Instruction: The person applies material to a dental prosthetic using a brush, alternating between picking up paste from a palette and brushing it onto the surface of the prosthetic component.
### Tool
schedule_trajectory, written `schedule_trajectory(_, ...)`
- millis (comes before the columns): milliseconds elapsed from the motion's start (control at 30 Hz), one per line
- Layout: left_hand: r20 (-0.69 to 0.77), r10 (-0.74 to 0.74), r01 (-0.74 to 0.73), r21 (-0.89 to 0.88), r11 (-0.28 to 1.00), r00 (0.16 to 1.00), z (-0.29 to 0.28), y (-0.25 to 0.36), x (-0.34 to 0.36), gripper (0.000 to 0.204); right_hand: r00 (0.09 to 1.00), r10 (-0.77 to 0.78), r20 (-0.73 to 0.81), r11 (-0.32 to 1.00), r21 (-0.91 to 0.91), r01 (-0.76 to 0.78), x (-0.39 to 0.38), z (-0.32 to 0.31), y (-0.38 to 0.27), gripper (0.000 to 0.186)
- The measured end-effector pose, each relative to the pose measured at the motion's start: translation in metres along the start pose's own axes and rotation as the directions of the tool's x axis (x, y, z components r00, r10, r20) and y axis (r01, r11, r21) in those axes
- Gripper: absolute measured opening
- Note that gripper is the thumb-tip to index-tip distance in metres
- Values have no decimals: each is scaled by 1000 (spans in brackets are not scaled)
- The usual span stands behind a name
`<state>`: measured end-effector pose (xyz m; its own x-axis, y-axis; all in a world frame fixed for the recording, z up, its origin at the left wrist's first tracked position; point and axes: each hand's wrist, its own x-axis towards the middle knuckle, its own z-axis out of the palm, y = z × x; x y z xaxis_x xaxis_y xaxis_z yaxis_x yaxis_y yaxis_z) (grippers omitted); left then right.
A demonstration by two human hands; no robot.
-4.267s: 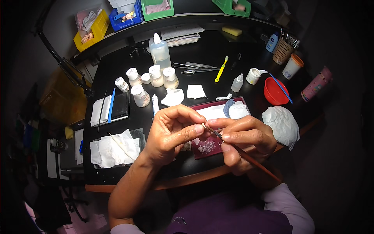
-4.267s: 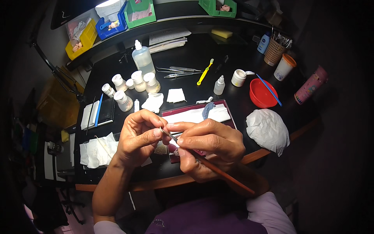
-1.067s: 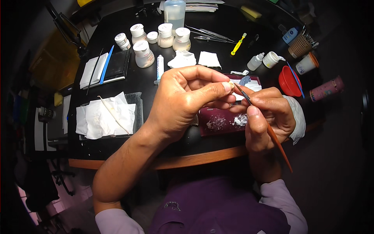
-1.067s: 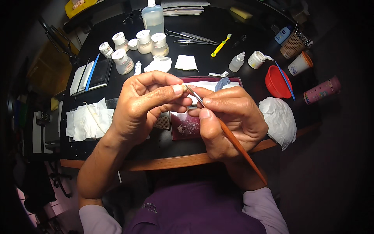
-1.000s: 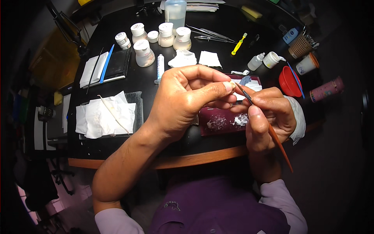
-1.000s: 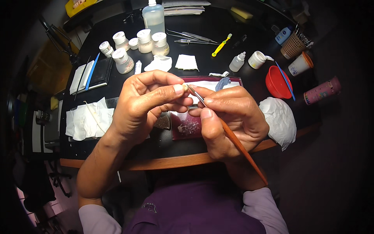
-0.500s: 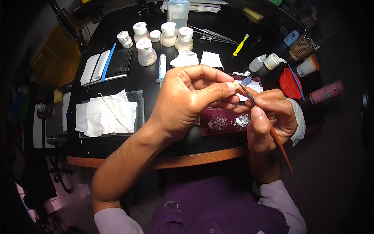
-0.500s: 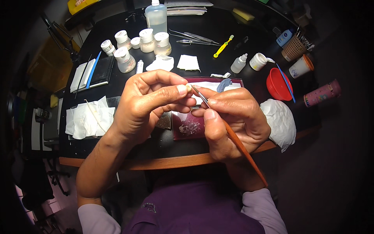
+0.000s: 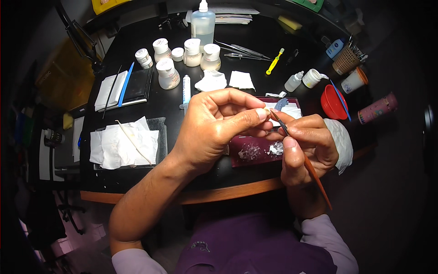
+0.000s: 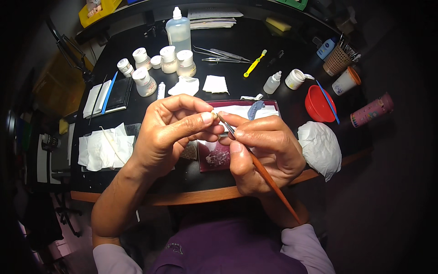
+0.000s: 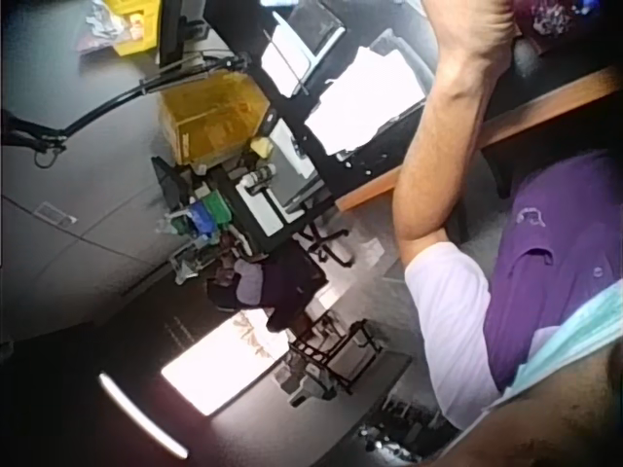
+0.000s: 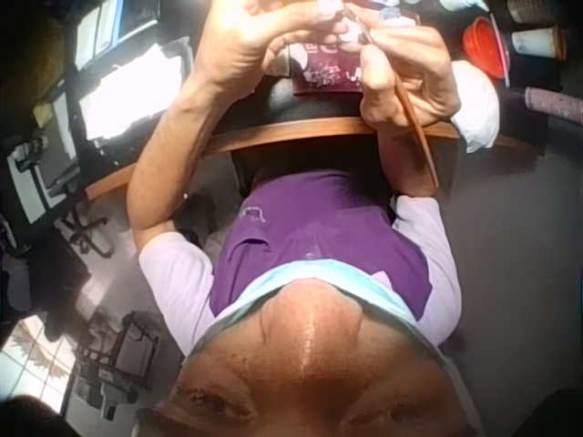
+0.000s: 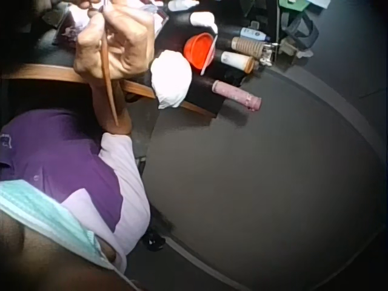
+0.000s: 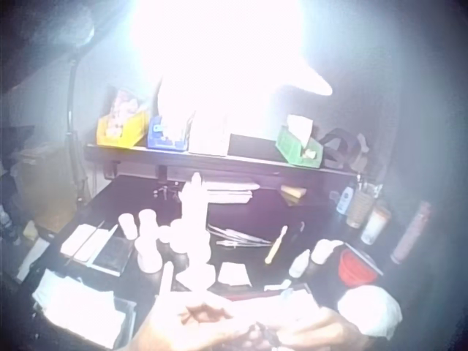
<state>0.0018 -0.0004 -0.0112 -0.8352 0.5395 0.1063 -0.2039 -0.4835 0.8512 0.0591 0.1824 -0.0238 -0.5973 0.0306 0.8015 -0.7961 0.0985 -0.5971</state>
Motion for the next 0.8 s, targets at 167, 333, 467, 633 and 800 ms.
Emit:
schedule_trajectory(167,8,19,-19,12,1000,1000,0,0,0,15,1000,30,-3,1000,10,-30,1,0,-5,21)
schedule_trajectory(333,-4,110,-109,77,991,994,2,-2,-2,12,993,115,-15,990,88,-114,0,2,-6,16)
schedule_trajectory(467,-14,114,-113,97,989,993,3,0,-2,12,995,100,4,991,89,-100,2,2,-6,15)
schedule_trajectory(633,-17,115,-112,138,984,993,3,2,-3,14,991,131,13,988,85,-132,3,4,-8,14)
schedule_trajectory(800,-16,100,-97,139,986,995,3,4,-3,15,995,97,24,992,75,-99,2,2,-4,15)
